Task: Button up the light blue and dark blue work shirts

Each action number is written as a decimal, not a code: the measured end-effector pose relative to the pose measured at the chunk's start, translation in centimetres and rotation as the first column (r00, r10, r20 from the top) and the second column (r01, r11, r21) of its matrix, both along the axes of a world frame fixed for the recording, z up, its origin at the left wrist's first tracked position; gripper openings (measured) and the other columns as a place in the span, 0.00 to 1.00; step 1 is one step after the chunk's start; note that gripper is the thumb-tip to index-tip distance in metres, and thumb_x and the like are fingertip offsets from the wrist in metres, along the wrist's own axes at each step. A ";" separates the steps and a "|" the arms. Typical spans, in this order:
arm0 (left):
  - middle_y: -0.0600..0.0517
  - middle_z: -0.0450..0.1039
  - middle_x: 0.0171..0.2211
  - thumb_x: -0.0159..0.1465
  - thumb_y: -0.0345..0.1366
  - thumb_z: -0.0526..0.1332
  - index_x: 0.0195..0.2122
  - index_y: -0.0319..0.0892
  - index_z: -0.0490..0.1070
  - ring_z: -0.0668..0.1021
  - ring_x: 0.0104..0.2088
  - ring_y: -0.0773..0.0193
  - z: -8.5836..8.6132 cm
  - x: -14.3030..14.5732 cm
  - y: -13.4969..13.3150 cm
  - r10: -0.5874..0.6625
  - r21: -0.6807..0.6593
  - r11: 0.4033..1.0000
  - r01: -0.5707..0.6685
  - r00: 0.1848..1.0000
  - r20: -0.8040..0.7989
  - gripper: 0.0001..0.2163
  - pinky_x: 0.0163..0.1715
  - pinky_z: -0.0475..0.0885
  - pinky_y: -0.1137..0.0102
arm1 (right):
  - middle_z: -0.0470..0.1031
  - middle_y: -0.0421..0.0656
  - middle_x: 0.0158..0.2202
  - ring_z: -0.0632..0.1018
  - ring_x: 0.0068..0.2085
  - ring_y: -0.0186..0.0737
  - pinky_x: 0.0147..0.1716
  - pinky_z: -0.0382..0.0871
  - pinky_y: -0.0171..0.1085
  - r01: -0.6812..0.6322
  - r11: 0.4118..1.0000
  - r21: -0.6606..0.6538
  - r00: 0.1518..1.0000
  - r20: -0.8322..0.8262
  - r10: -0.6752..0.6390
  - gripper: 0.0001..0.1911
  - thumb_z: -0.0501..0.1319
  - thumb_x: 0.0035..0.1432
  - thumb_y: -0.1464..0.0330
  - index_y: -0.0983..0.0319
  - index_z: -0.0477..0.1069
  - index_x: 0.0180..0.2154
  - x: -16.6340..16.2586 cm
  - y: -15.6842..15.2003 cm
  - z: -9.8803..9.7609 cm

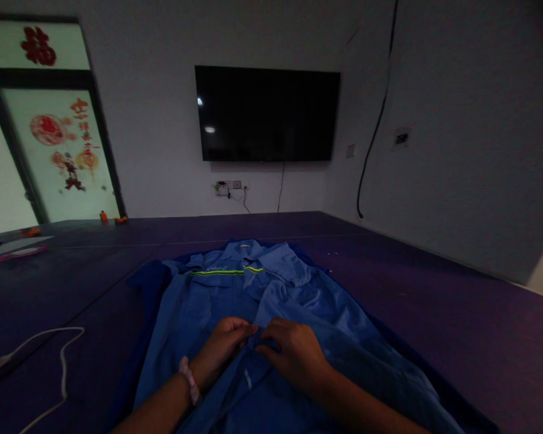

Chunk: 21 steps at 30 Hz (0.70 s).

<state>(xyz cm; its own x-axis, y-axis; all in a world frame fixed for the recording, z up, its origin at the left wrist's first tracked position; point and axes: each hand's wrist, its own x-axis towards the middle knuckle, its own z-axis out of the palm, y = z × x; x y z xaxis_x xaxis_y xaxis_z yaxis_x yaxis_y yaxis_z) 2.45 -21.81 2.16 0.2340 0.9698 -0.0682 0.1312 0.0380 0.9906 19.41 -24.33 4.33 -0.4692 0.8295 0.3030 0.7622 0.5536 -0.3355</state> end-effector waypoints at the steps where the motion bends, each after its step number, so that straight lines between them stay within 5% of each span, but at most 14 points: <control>1: 0.61 0.51 0.12 0.41 0.56 0.63 0.16 0.42 0.59 0.53 0.16 0.74 0.0 0.0 0.0 -0.002 -0.006 1.000 0.002 1.000 0.001 0.23 0.19 0.45 0.72 | 0.76 0.39 0.35 0.75 0.34 0.34 0.33 0.61 0.30 -0.001 1.000 0.006 1.000 -0.002 0.001 0.08 0.58 0.55 0.64 0.57 0.74 0.36 0.0 0.0 0.0; 10: 0.62 0.51 0.12 0.40 0.56 0.64 0.16 0.41 0.58 0.52 0.16 0.74 -0.2 -0.1 0.1 -0.013 -0.020 1.000 0.012 0.999 -0.031 0.23 0.19 0.44 0.72 | 0.76 0.40 0.36 0.75 0.37 0.34 0.35 0.61 0.30 -0.058 0.998 0.005 0.997 0.051 0.057 0.11 0.52 0.59 0.69 0.59 0.74 0.35 -0.1 0.1 -0.2; 21: 0.61 0.53 0.14 0.40 0.57 0.63 0.17 0.40 0.62 0.55 0.18 0.73 0.2 0.0 -0.2 -0.056 0.038 0.998 0.058 0.996 -0.072 0.23 0.21 0.47 0.73 | 0.76 0.40 0.35 0.75 0.37 0.36 0.34 0.61 0.31 0.037 0.997 -0.065 0.999 0.026 -0.035 0.08 0.56 0.57 0.66 0.58 0.74 0.33 0.0 0.5 -0.1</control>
